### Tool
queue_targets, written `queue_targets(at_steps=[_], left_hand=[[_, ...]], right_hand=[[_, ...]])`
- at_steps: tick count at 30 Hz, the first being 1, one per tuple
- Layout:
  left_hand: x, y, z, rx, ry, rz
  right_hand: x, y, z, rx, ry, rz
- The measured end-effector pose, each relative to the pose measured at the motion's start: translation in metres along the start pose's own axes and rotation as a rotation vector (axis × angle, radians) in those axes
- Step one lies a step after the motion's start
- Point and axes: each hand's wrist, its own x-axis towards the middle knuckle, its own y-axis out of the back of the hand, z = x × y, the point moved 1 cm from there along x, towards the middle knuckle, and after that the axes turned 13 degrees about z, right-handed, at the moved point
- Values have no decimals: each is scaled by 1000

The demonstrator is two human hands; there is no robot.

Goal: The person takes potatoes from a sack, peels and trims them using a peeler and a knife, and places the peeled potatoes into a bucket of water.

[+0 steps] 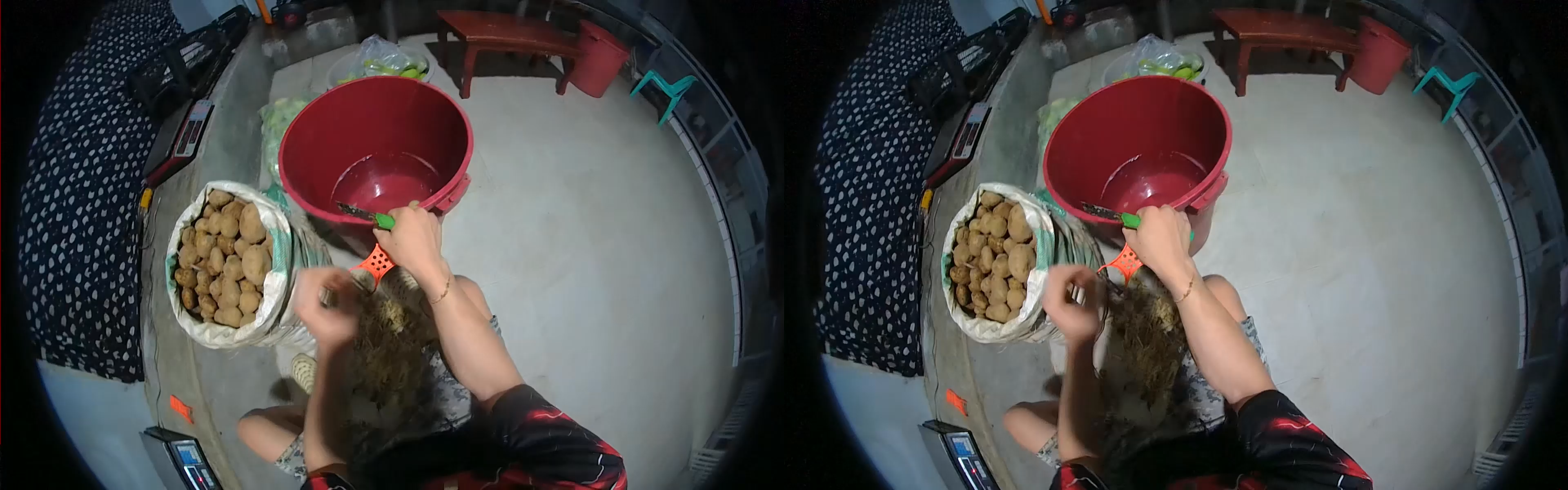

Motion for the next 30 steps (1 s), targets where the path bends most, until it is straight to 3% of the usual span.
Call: queue_targets(at_steps=[2, 4, 7, 15, 20, 30], left_hand=[[-38, 1, 30, -65, 179, -168], [-36, -2, 57, -14, -11, -242], [-50, 3, 54, 34, 23, -273], [-76, 27, 34, 80, -24, -197], [-80, 34, 28, 38, 148, -180], [-82, 63, 27, -35, 259, -44]], right_hand=[[-7, -10, -11, -46, 81, 9], [-13, -13, -26, -102, 132, -10], [-28, -21, -40, -130, 236, -36], [-54, -42, -63, -109, 361, -73], [-62, -52, -72, -157, 352, -129], [-51, -58, -69, -175, 328, -148]])
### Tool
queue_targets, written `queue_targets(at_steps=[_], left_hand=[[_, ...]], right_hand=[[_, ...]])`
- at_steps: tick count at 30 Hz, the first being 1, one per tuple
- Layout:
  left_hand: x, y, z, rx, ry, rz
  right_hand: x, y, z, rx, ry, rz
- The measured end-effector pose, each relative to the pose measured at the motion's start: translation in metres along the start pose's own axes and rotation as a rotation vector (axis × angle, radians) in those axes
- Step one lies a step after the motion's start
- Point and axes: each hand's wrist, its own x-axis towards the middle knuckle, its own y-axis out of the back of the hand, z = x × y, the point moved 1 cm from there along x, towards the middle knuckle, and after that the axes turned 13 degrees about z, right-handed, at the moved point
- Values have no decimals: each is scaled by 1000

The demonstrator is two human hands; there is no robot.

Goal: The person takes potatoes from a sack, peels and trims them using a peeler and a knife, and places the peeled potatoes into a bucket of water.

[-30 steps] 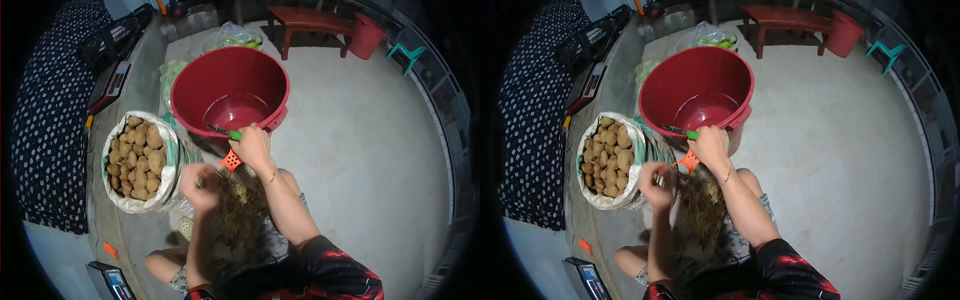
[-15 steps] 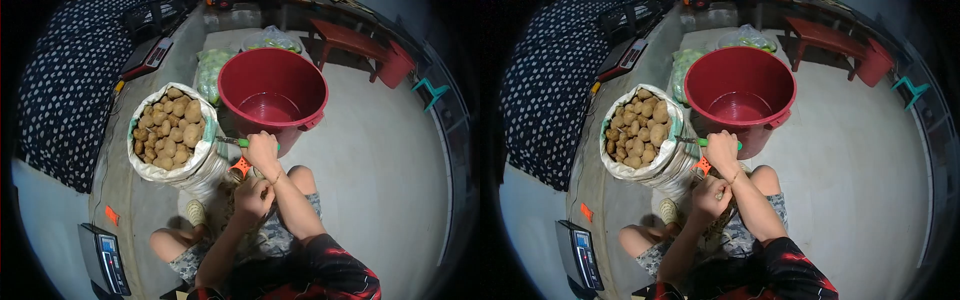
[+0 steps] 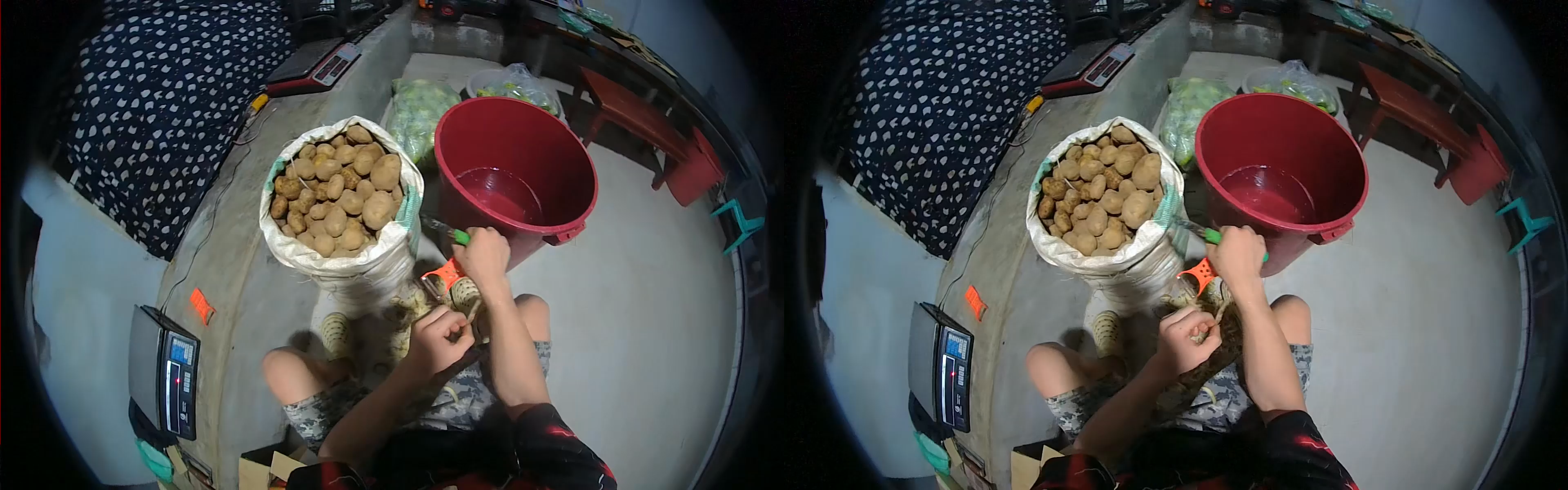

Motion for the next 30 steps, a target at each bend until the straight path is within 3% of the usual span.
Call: queue_targets(at_steps=[3, 5, 6, 8, 12, 14, 16, 19, 22, 30], left_hand=[[-12, 22, -35, 159, 46, -101], [-12, 37, -56, 342, -21, -321], [-11, 43, -74, 320, -7, -333], [20, 65, -74, 362, 257, -260], [98, 123, -126, 268, 218, -3], [132, 144, -143, 454, 71, 232], [153, 169, -153, 800, -19, 194], [164, 197, -174, 1077, 62, 141], [153, 213, -173, 1106, 214, 80], [148, 219, -165, 1382, 323, -185]], right_hand=[[5, 9, 5, 10, -72, -16], [7, 12, 9, -17, -109, -15], [8, 13, 10, -12, -116, -17], [11, 20, 9, 5, -135, -32], [11, 23, 8, 70, -175, -28], [14, 21, 8, 111, -186, -18], [13, 22, 7, 161, -196, -49], [13, 21, 9, 178, -219, -80], [15, 18, 10, 195, -229, -98], [24, 21, 19, 223, -247, -153]])
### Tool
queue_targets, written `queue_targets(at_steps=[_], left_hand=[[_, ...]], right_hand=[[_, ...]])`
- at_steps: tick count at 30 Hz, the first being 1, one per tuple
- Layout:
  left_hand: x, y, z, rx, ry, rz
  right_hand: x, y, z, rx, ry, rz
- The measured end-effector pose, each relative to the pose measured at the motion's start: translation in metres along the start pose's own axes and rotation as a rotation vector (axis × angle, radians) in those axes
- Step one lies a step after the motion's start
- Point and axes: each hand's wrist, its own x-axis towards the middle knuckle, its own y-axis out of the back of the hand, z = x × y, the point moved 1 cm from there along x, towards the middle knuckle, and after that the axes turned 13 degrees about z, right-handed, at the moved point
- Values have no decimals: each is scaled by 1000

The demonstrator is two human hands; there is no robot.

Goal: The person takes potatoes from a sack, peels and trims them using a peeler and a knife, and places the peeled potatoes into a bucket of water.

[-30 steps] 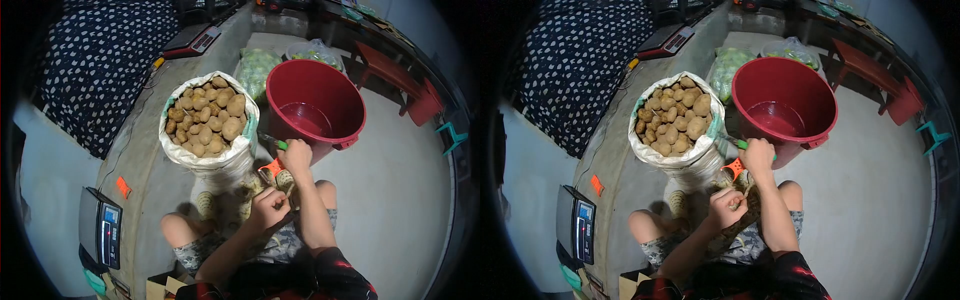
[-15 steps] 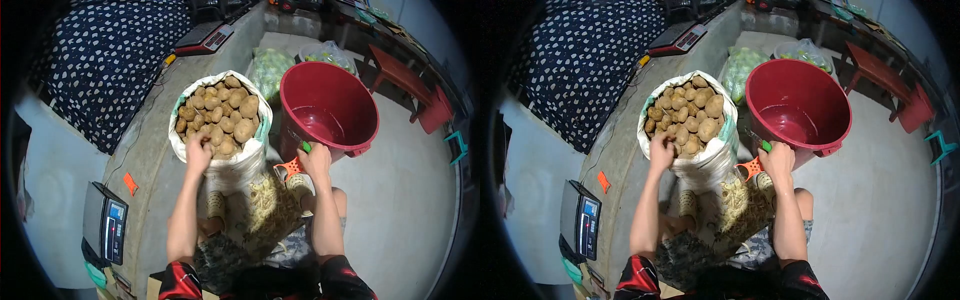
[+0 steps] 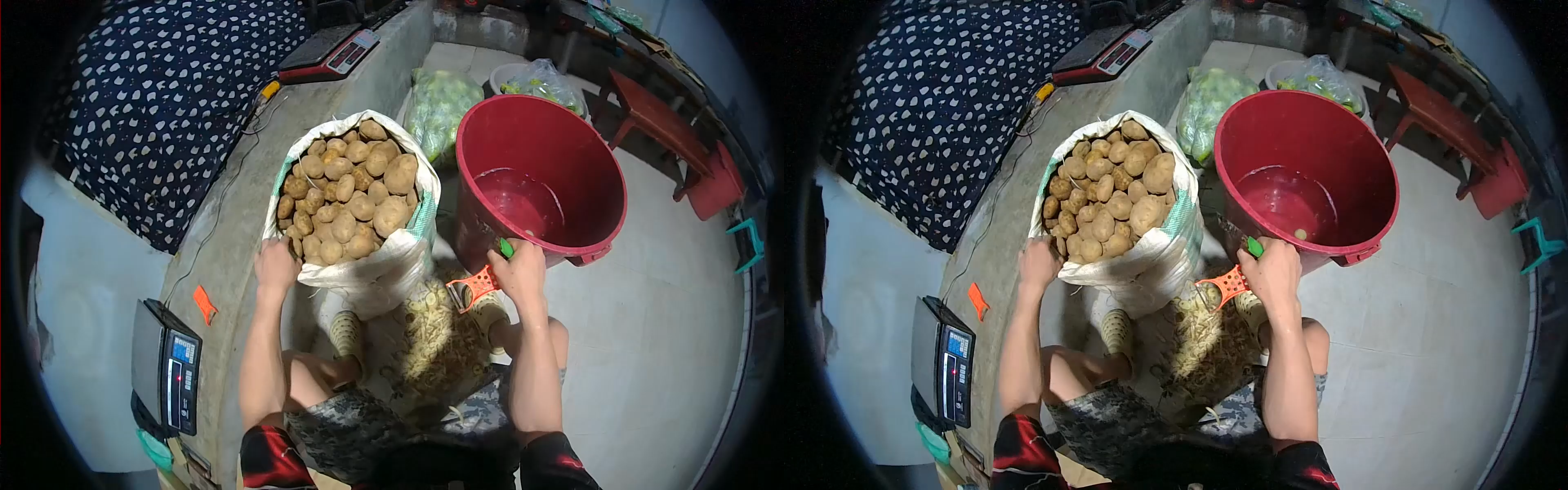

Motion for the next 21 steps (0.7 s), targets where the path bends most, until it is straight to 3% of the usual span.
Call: queue_targets(at_steps=[4, 6, 9, 10, 15, 19, 21], left_hand=[[24, 14, 19, 136, 7, -172], [33, 12, 31, 147, -73, 6], [57, -25, 22, -82, -45, 40], [60, -30, 24, -206, 89, -17], [63, -46, 24, -152, 160, 7], [51, -50, 12, -322, 119, 243], [42, -40, 4, -979, 189, 155]], right_hand=[[-1, 5, -1, 22, 29, -6], [-4, 3, -2, 30, 27, -16], [-6, 1, -5, 34, 29, -23], [-6, 0, -5, 36, 35, -26], [-5, -8, -4, 57, 34, -50], [-7, -12, -8, 62, 65, -57], [-8, -14, -8, 85, 79, -87]])
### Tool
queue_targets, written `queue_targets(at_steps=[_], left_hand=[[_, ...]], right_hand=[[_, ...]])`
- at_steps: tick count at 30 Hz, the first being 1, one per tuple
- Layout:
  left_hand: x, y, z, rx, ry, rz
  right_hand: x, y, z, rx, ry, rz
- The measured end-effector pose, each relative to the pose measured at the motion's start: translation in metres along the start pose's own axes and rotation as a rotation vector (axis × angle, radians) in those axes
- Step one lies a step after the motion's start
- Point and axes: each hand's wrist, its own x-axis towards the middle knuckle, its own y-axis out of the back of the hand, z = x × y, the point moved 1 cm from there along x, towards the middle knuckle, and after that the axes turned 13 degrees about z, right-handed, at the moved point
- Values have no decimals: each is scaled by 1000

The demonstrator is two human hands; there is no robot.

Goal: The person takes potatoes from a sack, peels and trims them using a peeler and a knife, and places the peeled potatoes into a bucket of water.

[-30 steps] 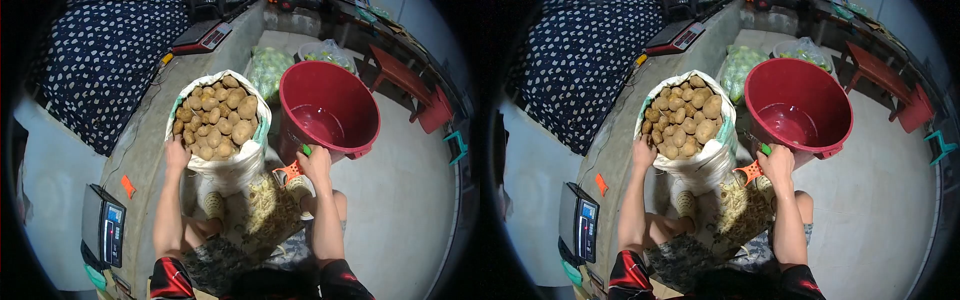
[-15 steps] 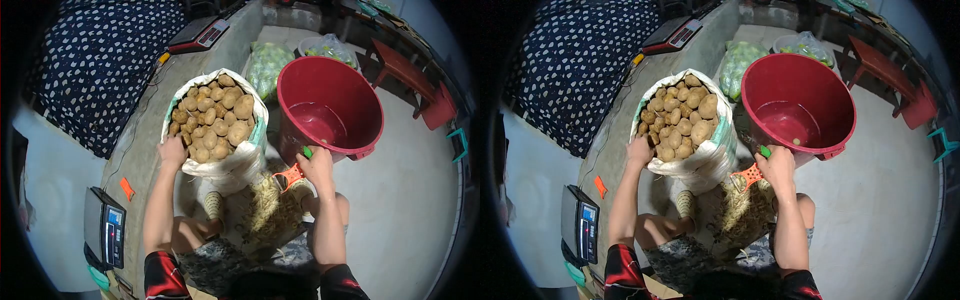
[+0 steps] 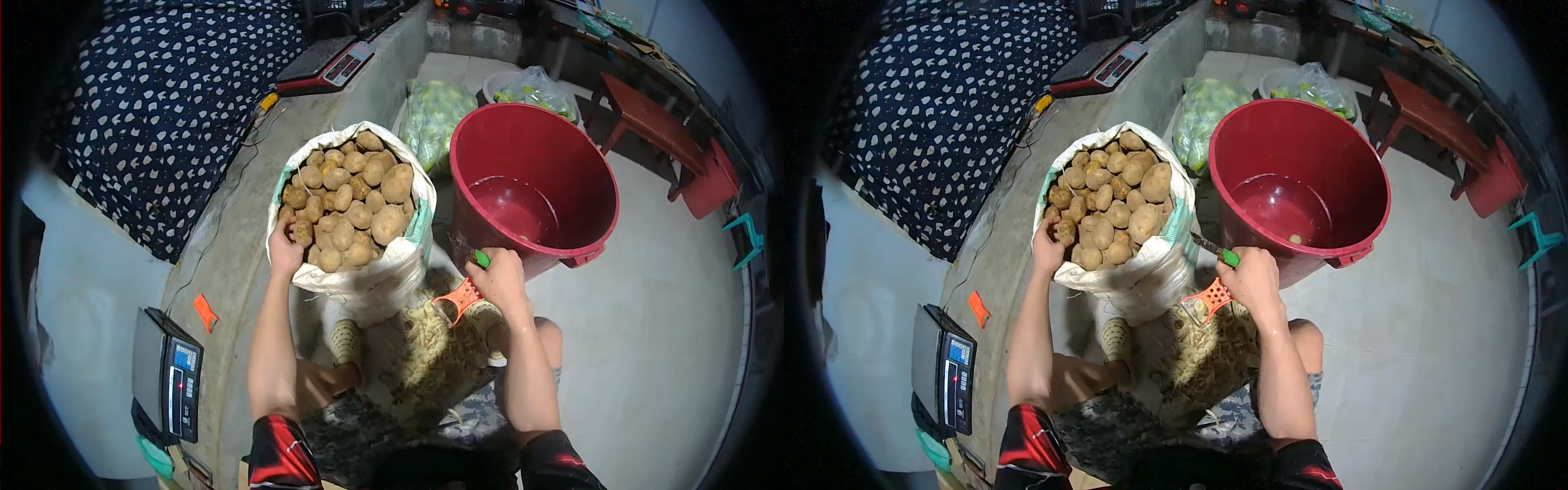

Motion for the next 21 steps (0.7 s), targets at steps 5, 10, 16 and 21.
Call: queue_targets(at_steps=[5, 10, 16, 21], left_hand=[[-40, 15, 33, -602, 170, 27], [-125, 8, 81, -1075, 445, -152], [-193, -11, 94, -1021, 261, -318], [-199, -9, 94, -993, 11, -263]], right_hand=[[-9, -8, -11, -11, 150, -45], [-33, -26, -24, 31, 332, -69], [-64, -40, -39, 102, 466, -70], [-73, -41, -45, 121, 498, -116]])
